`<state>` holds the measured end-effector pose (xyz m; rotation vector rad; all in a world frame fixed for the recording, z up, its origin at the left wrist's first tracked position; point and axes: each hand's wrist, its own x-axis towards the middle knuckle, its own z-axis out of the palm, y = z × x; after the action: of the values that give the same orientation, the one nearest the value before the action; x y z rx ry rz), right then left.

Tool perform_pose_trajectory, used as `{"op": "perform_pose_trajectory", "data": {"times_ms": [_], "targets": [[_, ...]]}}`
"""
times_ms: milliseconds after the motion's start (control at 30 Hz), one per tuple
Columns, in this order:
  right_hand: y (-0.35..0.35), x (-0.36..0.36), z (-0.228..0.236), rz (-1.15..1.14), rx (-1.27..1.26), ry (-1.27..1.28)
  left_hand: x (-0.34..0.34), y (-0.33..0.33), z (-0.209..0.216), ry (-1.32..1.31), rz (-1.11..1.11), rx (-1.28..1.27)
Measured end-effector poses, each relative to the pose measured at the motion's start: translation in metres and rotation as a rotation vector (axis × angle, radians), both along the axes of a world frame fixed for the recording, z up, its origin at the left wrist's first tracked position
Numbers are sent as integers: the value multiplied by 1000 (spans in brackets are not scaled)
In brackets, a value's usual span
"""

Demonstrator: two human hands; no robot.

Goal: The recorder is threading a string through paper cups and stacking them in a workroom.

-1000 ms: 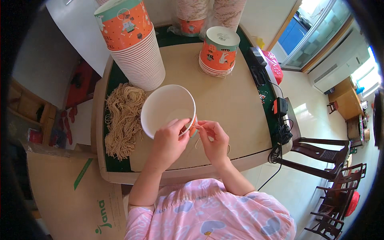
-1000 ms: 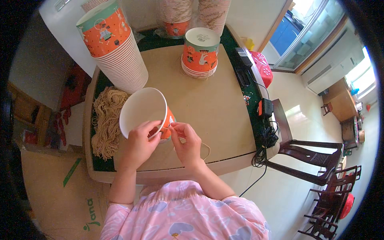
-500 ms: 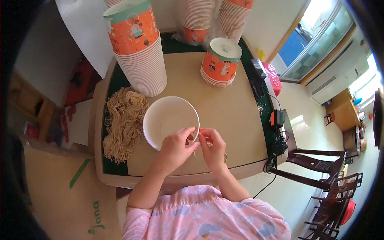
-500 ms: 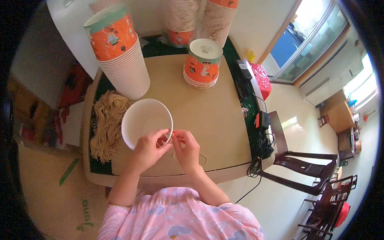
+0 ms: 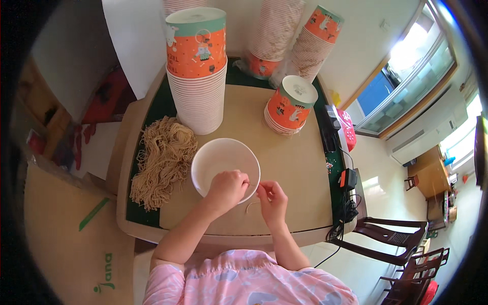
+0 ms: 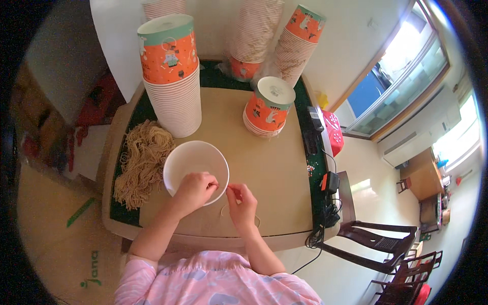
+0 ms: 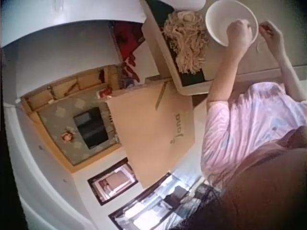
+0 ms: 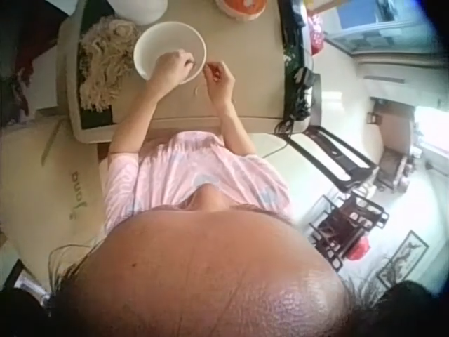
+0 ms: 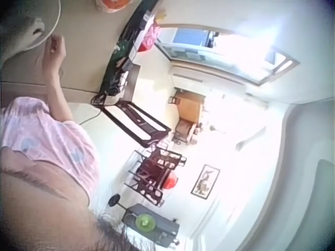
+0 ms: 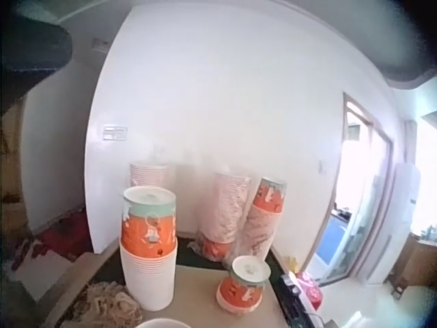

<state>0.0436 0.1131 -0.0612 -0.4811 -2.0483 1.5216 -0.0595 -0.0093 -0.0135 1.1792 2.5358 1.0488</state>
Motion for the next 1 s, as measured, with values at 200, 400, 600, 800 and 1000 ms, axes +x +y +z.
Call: {"op": "perform_pose_trajectory", "data": {"times_ms": [200, 400, 600, 800, 1000], "targets": [[2, -1, 2, 55, -194, 13, 1, -3, 2, -85, 44, 145], [1, -1, 1, 49, -167, -11, 0, 2, -4, -2, 5, -24], [-1, 10, 20, 112, -343, 54, 2, -5, 3, -170, 31, 128], [-8, 5, 44, 176, -44, 12, 1, -8, 7, -305, -5, 194], [-7, -5, 51, 135, 206, -106, 2, -7, 4, -422, 12, 262]]}}
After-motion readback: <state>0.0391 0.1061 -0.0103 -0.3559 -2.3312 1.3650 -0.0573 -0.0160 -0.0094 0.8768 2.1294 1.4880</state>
